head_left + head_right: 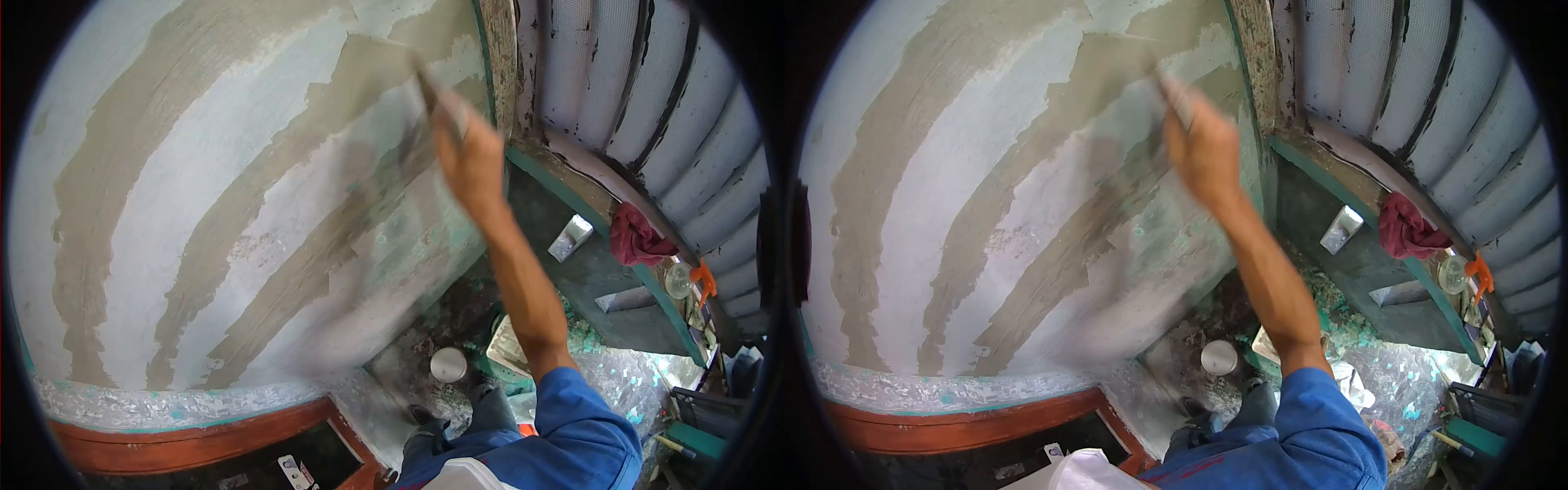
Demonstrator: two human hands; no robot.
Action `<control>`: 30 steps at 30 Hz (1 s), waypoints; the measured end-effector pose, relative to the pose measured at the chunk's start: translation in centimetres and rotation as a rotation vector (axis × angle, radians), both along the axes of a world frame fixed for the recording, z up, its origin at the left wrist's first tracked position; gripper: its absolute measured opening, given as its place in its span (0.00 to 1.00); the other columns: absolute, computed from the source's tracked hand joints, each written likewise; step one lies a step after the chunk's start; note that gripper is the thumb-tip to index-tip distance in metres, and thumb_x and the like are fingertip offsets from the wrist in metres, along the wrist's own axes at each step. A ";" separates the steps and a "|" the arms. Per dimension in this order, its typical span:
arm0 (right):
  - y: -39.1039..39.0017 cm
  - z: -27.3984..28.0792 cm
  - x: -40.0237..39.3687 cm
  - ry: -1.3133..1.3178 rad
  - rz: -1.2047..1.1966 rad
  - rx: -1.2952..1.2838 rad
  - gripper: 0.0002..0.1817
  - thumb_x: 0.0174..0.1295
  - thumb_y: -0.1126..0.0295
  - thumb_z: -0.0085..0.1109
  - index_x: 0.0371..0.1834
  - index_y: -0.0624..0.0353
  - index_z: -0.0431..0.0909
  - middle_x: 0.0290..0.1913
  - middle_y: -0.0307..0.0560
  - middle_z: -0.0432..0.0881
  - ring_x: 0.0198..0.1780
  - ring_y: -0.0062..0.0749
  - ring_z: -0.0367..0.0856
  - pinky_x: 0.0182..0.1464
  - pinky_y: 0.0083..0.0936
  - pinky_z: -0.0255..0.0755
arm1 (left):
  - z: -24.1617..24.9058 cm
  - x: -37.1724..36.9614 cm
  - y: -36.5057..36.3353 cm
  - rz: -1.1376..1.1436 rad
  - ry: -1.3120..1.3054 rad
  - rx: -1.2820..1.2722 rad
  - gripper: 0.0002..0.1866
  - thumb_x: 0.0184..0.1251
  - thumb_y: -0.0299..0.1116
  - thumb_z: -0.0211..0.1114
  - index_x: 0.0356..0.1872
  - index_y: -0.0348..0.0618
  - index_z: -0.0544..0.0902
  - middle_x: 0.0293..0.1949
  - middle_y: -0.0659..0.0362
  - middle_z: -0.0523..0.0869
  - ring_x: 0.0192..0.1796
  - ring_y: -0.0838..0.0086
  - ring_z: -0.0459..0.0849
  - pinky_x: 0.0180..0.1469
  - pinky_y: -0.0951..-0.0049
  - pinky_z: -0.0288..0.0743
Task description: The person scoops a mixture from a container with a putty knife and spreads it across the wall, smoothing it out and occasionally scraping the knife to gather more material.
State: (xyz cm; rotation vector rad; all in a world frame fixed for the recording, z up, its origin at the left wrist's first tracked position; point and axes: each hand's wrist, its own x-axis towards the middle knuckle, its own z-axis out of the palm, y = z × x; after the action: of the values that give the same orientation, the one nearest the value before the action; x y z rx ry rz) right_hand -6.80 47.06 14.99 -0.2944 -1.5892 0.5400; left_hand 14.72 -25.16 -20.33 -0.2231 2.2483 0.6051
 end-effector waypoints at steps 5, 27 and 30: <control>2.7 5.2 -4.1 -0.177 -0.113 -0.394 0.22 0.67 0.75 0.63 0.66 0.54 0.84 0.41 0.55 0.91 0.37 0.55 0.90 0.42 0.44 0.84 | 0.3 -0.9 -0.3 -0.005 -0.007 0.010 0.41 0.74 0.44 0.74 0.78 0.27 0.69 0.52 0.39 0.91 0.55 0.56 0.91 0.60 0.60 0.82; 14.0 5.4 -0.8 0.051 0.006 -0.351 0.15 0.73 0.62 0.68 0.48 0.65 0.89 0.30 0.44 0.86 0.34 0.25 0.79 0.41 0.31 0.76 | 1.3 -4.7 0.7 0.121 0.073 0.042 0.44 0.70 0.42 0.76 0.78 0.22 0.67 0.67 0.34 0.82 0.70 0.56 0.82 0.71 0.63 0.74; 12.8 5.2 -2.3 -0.002 -0.046 -0.344 0.16 0.72 0.60 0.68 0.48 0.65 0.88 0.28 0.46 0.84 0.32 0.28 0.79 0.41 0.33 0.75 | 0.9 -4.6 1.0 0.122 0.055 0.036 0.45 0.70 0.42 0.76 0.78 0.23 0.67 0.67 0.34 0.82 0.70 0.56 0.81 0.72 0.63 0.74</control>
State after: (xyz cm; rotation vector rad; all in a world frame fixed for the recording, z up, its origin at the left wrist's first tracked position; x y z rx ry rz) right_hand -9.06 59.88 20.17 -0.5889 -1.4838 0.7783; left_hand 10.12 -24.20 -19.48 -0.3311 2.2868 0.7241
